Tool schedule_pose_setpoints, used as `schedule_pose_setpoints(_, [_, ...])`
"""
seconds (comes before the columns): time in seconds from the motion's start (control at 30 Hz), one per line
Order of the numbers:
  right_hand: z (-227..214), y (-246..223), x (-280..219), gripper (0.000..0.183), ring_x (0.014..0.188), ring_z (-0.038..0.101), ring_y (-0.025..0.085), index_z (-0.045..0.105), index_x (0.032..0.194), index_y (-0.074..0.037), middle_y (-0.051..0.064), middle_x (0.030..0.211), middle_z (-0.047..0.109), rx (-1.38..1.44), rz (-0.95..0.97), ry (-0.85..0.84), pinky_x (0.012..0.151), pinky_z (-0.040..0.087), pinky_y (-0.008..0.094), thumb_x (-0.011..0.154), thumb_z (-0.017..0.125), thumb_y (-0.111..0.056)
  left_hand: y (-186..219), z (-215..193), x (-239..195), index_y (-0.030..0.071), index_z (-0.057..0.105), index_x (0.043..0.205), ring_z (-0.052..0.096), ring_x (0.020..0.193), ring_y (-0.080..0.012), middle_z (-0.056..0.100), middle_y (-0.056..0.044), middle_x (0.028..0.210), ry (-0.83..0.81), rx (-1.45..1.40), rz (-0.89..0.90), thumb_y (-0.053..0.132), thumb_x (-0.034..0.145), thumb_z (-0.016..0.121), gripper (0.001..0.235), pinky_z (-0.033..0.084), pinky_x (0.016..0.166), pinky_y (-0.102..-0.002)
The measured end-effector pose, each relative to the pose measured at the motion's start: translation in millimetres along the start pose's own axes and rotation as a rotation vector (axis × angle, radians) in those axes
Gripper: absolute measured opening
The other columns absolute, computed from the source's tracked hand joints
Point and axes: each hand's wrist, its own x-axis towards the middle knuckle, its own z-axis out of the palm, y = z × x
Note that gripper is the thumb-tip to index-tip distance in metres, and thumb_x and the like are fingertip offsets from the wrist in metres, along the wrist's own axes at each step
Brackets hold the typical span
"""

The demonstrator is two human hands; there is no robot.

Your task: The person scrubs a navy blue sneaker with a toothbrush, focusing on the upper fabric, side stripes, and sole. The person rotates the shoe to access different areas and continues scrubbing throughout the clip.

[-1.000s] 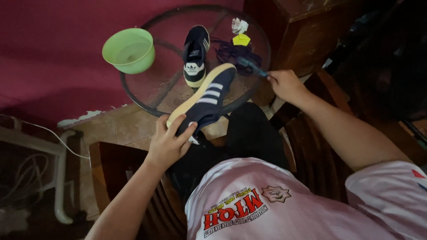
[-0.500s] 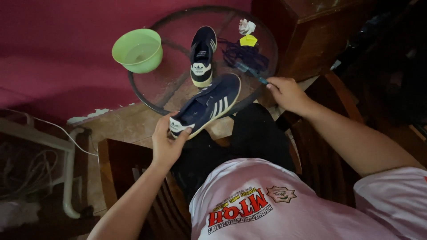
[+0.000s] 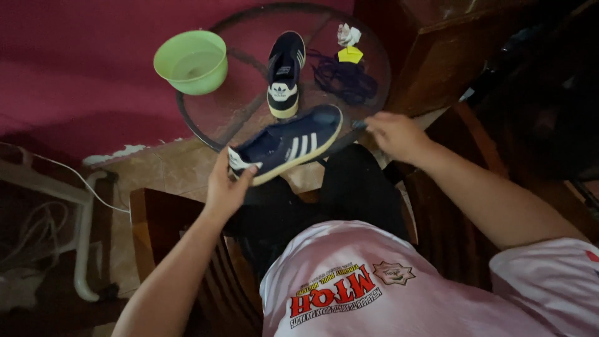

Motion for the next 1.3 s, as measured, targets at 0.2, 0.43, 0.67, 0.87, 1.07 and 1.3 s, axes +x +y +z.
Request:
schedule_pose_setpoints(0.2, [5,32,9,0.031,0.093,0.071,0.033,0.070,0.129,-0.006,0.016,0.099,0.071,-0.233,-0.005,0.046,0.079,0.058,0.040,0.105,0.052,-0.012,5,-2,3,0.004,0.033,0.157,0.043,0.141,-0.0486,0.044,-0.032,0.153,-0.025,-0.040,-0.053,0.018,0.097,0.073,0.073,0.052,0.104,-0.053])
schedule_pose_setpoints(0.43, [13,14,-1,0.034,0.090,0.068,0.032,0.069,0.133,-0.007,0.014,0.094,0.068,-0.160,-0.197,0.090,0.076,0.057,0.039,0.103,0.051,-0.008,-20,-1,12,0.006,0.038,0.158,0.036,0.143,-0.0503,0.042,-0.031,0.155,-0.005,0.073,0.132,0.016,0.102,0.069,0.065,0.037,0.113,-0.061])
schedule_pose_setpoints(0.67, [1,41,8,0.030,0.096,0.071,0.033,0.073,0.127,-0.010,0.014,0.101,0.072,-0.218,-0.020,0.130,0.082,0.057,0.041,0.103,0.056,-0.013,-5,7,9,0.022,0.047,0.144,0.064,0.119,-0.0449,0.061,-0.022,0.133,0.045,0.034,-0.037,0.028,0.090,0.081,0.064,0.059,0.085,-0.046])
schedule_pose_setpoints(0.87, [24,10,-6,0.027,0.100,0.070,0.040,0.073,0.122,-0.003,0.022,0.107,0.073,-0.080,-0.173,0.107,0.085,0.058,0.046,0.101,0.057,-0.008,-22,7,12,0.022,0.045,0.143,0.066,0.104,-0.0316,0.062,-0.016,0.120,0.082,-0.127,-0.084,0.021,0.095,0.077,0.058,0.061,0.075,-0.038])
schedule_pose_setpoints(1.07, [13,60,14,0.031,0.110,0.068,0.039,0.069,0.132,0.003,0.023,0.118,0.071,-0.025,-0.048,0.179,0.093,0.056,0.046,0.108,0.056,-0.011,-33,1,22,0.021,0.042,0.144,0.063,0.086,-0.0228,0.061,-0.014,0.107,0.047,-0.218,-0.089,0.023,0.099,0.071,0.053,0.058,0.067,-0.031])
schedule_pose_setpoints(1.3, [73,31,11,0.032,0.110,0.068,0.034,0.069,0.136,-0.009,0.018,0.122,0.071,0.073,-0.147,0.190,0.094,0.056,0.044,0.107,0.056,-0.015,-33,-6,28,0.015,0.039,0.139,0.065,0.095,-0.0368,0.061,-0.024,0.113,-0.051,-0.184,-0.129,0.024,0.099,0.072,0.053,0.058,0.077,-0.043])
